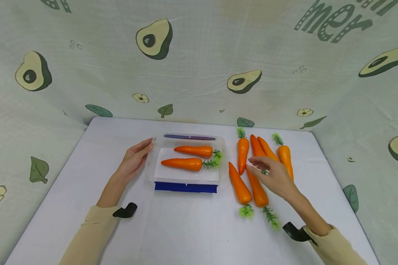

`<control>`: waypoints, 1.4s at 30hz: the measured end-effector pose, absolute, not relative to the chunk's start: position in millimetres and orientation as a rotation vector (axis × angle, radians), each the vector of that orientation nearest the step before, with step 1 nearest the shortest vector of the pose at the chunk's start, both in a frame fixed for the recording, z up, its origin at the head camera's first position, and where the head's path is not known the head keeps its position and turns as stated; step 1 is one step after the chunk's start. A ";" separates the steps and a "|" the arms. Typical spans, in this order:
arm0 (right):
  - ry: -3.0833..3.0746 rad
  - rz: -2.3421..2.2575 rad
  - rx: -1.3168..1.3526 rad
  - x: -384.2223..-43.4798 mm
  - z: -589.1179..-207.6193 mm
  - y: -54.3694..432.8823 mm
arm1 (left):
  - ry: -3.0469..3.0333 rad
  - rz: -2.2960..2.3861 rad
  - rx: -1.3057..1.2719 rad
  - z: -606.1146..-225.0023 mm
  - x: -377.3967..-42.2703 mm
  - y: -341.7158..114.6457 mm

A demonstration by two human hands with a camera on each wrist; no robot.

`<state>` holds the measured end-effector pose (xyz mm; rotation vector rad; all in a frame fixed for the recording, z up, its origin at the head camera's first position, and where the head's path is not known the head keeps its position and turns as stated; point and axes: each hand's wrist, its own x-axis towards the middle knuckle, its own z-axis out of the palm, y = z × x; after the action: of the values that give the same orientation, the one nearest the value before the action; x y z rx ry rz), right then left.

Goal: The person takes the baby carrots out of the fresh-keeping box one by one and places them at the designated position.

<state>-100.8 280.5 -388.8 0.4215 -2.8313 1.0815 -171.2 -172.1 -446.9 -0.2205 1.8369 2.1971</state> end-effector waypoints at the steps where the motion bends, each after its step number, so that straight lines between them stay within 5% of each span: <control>1: -2.831 1.087 0.436 -103.2 -387.0 278.4 | 1.839 2.196 -0.221 -447.0 -171.4 -172.2; 42: -2.890 1.149 1.096 -163.7 -395.0 162.7 | 1.789 2.267 -0.237 -449.4 -173.1 -170.5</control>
<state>-163.7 162.7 -395.0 1.0959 -2.8897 1.1486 -173.1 -170.5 -449.4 -0.2368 1.7891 2.2675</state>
